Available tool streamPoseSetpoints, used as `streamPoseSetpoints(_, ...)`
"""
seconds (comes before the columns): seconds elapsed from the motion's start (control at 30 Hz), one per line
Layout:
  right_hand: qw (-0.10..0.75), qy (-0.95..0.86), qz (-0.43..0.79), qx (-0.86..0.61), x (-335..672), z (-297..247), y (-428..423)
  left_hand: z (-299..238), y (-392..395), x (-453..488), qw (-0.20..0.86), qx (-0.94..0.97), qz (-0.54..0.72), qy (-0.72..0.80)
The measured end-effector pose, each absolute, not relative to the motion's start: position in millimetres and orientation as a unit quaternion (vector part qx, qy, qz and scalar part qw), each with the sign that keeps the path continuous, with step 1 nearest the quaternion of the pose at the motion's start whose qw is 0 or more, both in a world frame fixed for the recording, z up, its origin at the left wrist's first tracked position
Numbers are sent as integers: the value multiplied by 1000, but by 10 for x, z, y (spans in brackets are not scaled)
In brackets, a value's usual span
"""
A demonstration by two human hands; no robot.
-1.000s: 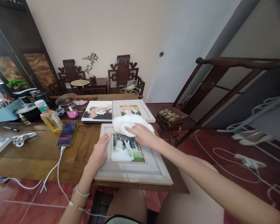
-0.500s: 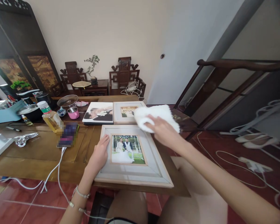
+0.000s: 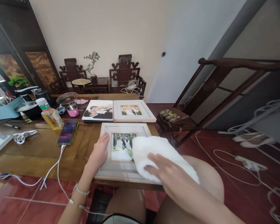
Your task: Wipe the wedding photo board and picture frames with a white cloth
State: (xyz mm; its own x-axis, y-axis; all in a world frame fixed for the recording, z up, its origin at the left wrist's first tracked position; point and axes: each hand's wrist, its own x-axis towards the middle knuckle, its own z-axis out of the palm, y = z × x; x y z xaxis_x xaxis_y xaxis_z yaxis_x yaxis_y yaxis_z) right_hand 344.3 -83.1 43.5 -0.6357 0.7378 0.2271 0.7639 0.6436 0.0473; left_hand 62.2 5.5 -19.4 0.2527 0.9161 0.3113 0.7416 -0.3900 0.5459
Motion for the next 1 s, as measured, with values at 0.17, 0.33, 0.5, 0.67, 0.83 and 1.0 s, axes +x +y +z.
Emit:
streamPoseSetpoints(0.17, 109, -906, -16, -410, 3431, 415, -1182, -191, 55, 627, 146, 782, 301, 526)
streamPoseSetpoints(0.33, 96, -878, -24, -469, 3304, 354, -717, -189, 62, 596, 149, 791, 299, 513)
streamPoseSetpoints(0.5, 127, -849, -67, -509, 3251, 336, 137, -174, 60, 574, 165, 790, 294, 512)
streamPoseSetpoints(0.67, 99, -869, -83, -478, 3217, 313, 441, -162, 54, 591, 161, 785, 307, 514)
streamPoseSetpoints(0.83, 42, -900, -23, -433, 3241, 316, -178, -155, 59, 614, 149, 780, 316, 520)
streamPoseSetpoints(1.0, 22, -914, 55, -402, 3287, 521, -982, -169, 59, 619, 147, 779, 310, 524)
